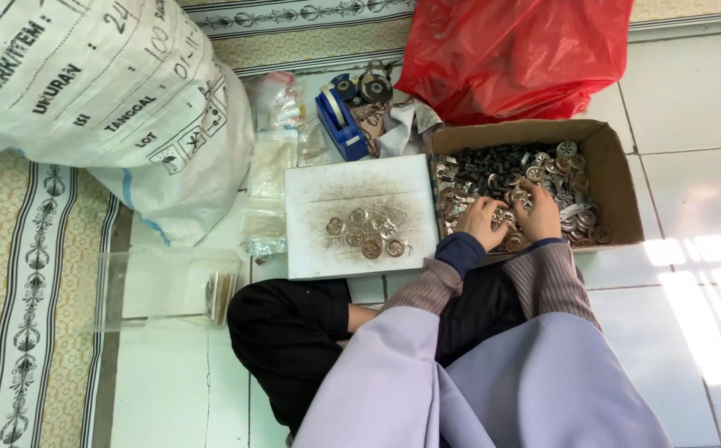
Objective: Arranging small metal chips from a box onto a template and then packing them into a plastic bag.
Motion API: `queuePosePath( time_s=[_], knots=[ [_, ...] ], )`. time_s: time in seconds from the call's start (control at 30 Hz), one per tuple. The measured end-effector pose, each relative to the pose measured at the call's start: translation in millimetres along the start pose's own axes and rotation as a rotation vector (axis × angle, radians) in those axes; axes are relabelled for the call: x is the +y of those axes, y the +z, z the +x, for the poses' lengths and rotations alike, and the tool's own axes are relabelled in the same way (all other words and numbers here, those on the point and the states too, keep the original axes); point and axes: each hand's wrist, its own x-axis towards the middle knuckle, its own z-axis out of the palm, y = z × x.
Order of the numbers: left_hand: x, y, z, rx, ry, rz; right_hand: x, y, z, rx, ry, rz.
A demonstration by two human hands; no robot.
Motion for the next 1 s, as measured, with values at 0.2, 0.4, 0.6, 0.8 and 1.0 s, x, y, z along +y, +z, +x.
queuePosePath(
  time_s=[0.2, 0.4, 0.6, 0.8, 1.0],
  knots=[
    [-12.8, 11.5, 4.2, -0.278, -0.273, 0.082, 80.3, 95.2, 23.1, -0.363, 0.173, -0.237],
    [-36.5, 30.0, 5.4, -0.267, -0.278, 0.157, 39.1, 80.3, 11.0, -0.436, 0.118, -0.416],
    [-30.9, 26.5, 11.1, -0.254, -0.327, 0.103, 36.1, 77.6, 13.6, -0.39, 0.165, -0.299],
    [-11.6, 4.3, 1.1, -0.09, -0.236, -0.061, -8.6, 37.1, -7.7, -0.151, 0.15, 0.235],
    [-16.1, 3.6, -1.0, 0.324, 0.045, -0.31, 10.4, 34.3, -19.5, 0.008, 0.058, 0.677]
  ],
)
